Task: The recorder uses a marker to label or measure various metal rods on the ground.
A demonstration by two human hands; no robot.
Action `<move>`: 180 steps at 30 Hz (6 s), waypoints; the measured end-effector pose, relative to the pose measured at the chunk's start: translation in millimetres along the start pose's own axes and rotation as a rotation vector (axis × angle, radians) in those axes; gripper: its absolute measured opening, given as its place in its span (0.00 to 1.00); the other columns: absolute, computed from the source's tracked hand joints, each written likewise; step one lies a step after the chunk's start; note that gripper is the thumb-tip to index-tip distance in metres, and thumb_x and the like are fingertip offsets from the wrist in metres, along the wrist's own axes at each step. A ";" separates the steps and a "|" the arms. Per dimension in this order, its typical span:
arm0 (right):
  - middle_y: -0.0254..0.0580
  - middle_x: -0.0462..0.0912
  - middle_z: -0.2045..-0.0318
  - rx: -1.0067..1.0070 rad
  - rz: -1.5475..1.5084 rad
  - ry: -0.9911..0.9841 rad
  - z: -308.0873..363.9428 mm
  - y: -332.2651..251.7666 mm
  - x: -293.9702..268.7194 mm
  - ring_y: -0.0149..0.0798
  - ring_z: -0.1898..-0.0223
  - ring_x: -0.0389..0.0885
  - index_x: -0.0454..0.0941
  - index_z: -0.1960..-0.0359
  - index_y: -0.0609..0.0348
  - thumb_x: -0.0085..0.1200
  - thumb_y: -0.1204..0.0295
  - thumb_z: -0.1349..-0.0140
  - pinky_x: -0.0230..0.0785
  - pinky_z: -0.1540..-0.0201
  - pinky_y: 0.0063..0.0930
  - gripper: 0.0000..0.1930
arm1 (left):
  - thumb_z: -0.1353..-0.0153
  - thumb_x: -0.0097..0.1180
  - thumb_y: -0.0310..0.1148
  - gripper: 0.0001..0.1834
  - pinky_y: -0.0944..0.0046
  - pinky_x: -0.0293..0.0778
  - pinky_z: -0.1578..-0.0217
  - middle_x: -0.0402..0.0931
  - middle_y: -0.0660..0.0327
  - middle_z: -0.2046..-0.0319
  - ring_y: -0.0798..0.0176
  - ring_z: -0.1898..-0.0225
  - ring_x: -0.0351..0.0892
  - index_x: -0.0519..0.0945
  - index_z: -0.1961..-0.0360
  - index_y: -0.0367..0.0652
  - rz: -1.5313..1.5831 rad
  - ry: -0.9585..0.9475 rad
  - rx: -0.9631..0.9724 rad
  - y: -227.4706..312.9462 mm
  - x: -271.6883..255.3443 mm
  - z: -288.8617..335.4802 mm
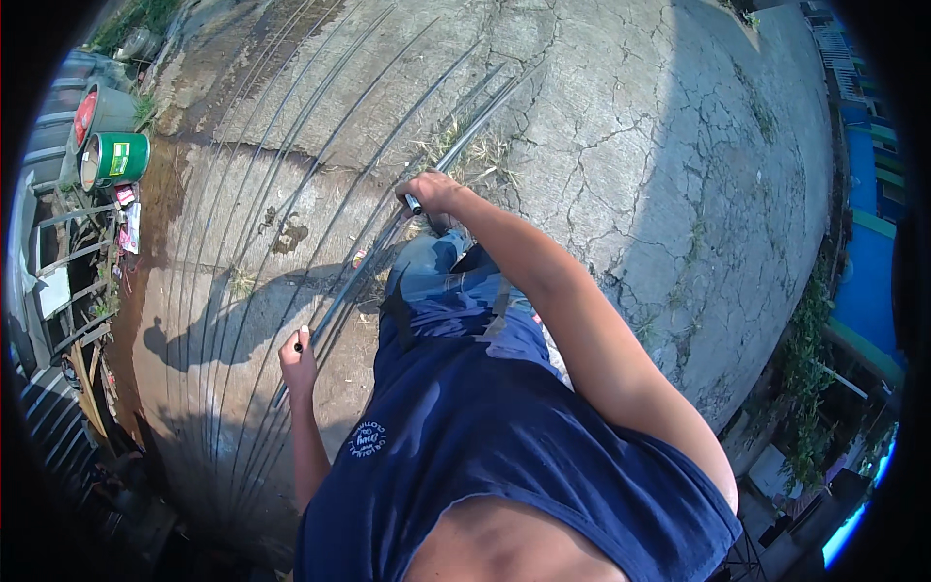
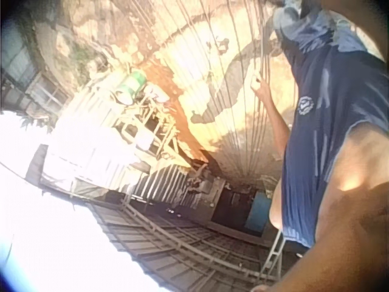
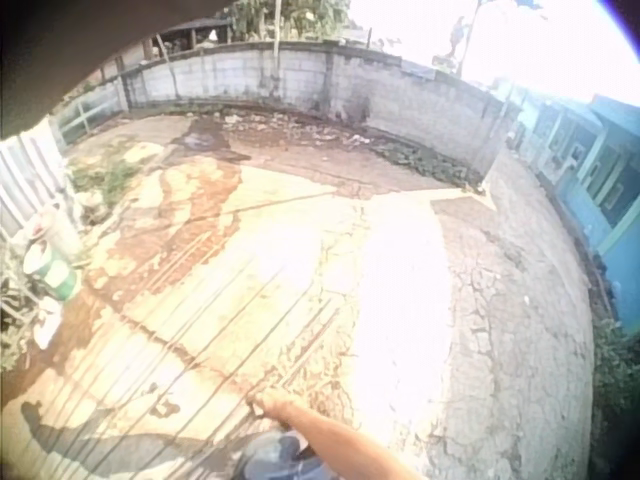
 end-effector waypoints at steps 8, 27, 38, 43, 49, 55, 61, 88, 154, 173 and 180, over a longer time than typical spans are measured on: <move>0.46 0.88 0.62 0.010 -0.148 -0.104 -42.3 85.8 -15.9 0.53 0.52 0.86 0.81 0.54 0.46 0.68 0.43 0.46 0.72 0.44 0.51 0.26 | 0.24 0.48 0.44 0.22 0.53 0.67 0.69 0.71 0.47 0.78 0.50 0.76 0.69 0.78 0.66 0.33 -0.146 -0.021 -0.024 84.1 27.9 -51.9; 0.48 0.86 0.55 -0.090 0.068 -0.188 -242.3 418.8 276.5 0.50 0.48 0.84 0.77 0.44 0.41 0.51 0.65 0.31 0.59 0.31 0.53 0.15 | 0.23 0.49 0.39 0.19 0.67 0.56 0.76 0.66 0.69 0.79 0.76 0.76 0.58 0.80 0.66 0.33 0.151 0.120 -0.249 -264.1 419.5 -324.2; 0.47 0.83 0.61 -0.445 -0.099 0.278 -279.1 547.0 248.9 0.53 0.53 0.81 0.80 0.52 0.55 0.57 0.72 0.38 0.73 0.46 0.45 0.13 | 0.23 0.46 0.36 0.16 0.52 0.71 0.52 0.76 0.44 0.58 0.42 0.56 0.75 0.76 0.50 0.31 -0.347 -0.219 -0.037 -344.8 523.4 -422.7; 0.45 0.83 0.61 -0.231 0.140 0.433 -265.5 665.2 192.3 0.53 0.51 0.80 0.79 0.50 0.51 0.61 0.75 0.46 0.71 0.45 0.46 0.19 | 0.26 0.48 0.35 0.12 0.44 0.72 0.56 0.76 0.42 0.58 0.34 0.56 0.75 0.77 0.53 0.36 -0.427 -0.111 0.123 -339.8 565.1 -435.5; 0.44 0.84 0.56 -0.129 0.255 0.515 -254.4 733.8 160.9 0.53 0.50 0.82 0.77 0.48 0.49 0.68 0.76 0.53 0.74 0.43 0.45 0.27 | 0.28 0.51 0.33 0.09 0.41 0.72 0.58 0.76 0.44 0.60 0.35 0.57 0.76 0.77 0.57 0.37 -0.637 0.012 0.208 -365.0 601.2 -436.7; 0.47 0.85 0.52 -0.015 0.194 0.483 -246.6 792.8 173.0 0.55 0.49 0.82 0.77 0.46 0.49 0.71 0.77 0.57 0.75 0.43 0.43 0.31 | 0.28 0.52 0.33 0.08 0.41 0.73 0.64 0.79 0.43 0.63 0.34 0.62 0.79 0.77 0.57 0.38 -0.685 0.186 0.103 -353.2 566.7 -462.1; 0.53 0.83 0.57 0.177 0.030 0.831 -229.5 813.1 157.1 0.61 0.52 0.81 0.78 0.50 0.52 0.65 0.79 0.54 0.73 0.49 0.48 0.25 | 0.29 0.53 0.33 0.09 0.41 0.72 0.66 0.79 0.40 0.68 0.33 0.65 0.79 0.80 0.60 0.38 -0.689 0.018 0.182 -263.2 495.9 -499.3; 0.37 0.81 0.62 -0.129 0.661 0.497 -255.6 818.2 155.9 0.43 0.51 0.82 0.76 0.47 0.43 0.54 0.79 0.37 0.84 0.60 0.36 0.18 | 0.34 0.59 0.36 0.19 0.46 0.76 0.49 0.82 0.48 0.54 0.40 0.51 0.81 0.81 0.44 0.41 -0.167 0.030 0.526 25.6 788.7 -609.4; 0.41 0.83 0.55 0.038 0.539 0.448 -256.6 823.9 147.3 0.51 0.40 0.79 0.73 0.45 0.43 0.58 0.78 0.39 0.78 0.44 0.44 0.21 | 0.38 0.62 0.33 0.10 0.45 0.78 0.61 0.83 0.52 0.63 0.43 0.59 0.84 0.81 0.57 0.42 -0.439 0.132 0.567 18.2 807.6 -606.9; 0.39 0.84 0.58 0.022 0.582 0.452 -256.7 816.5 146.6 0.46 0.46 0.81 0.76 0.45 0.45 0.54 0.82 0.40 0.79 0.46 0.40 0.22 | 0.38 0.64 0.37 0.20 0.42 0.74 0.49 0.83 0.55 0.54 0.46 0.48 0.81 0.78 0.46 0.45 -0.496 0.005 0.461 10.8 814.1 -610.8; 0.39 0.83 0.58 0.006 0.586 0.468 -257.4 818.7 146.3 0.46 0.46 0.81 0.76 0.45 0.45 0.55 0.82 0.40 0.79 0.46 0.39 0.22 | 0.38 0.66 0.38 0.24 0.43 0.71 0.44 0.80 0.53 0.48 0.47 0.41 0.78 0.74 0.44 0.45 -0.535 -0.039 0.445 8.1 820.3 -613.8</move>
Point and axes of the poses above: each hand's wrist, its own z-axis away from the middle knuckle, its own x-axis out of the palm, y = z × x, the point moved 7 cm from there along -z, towards the middle knuckle
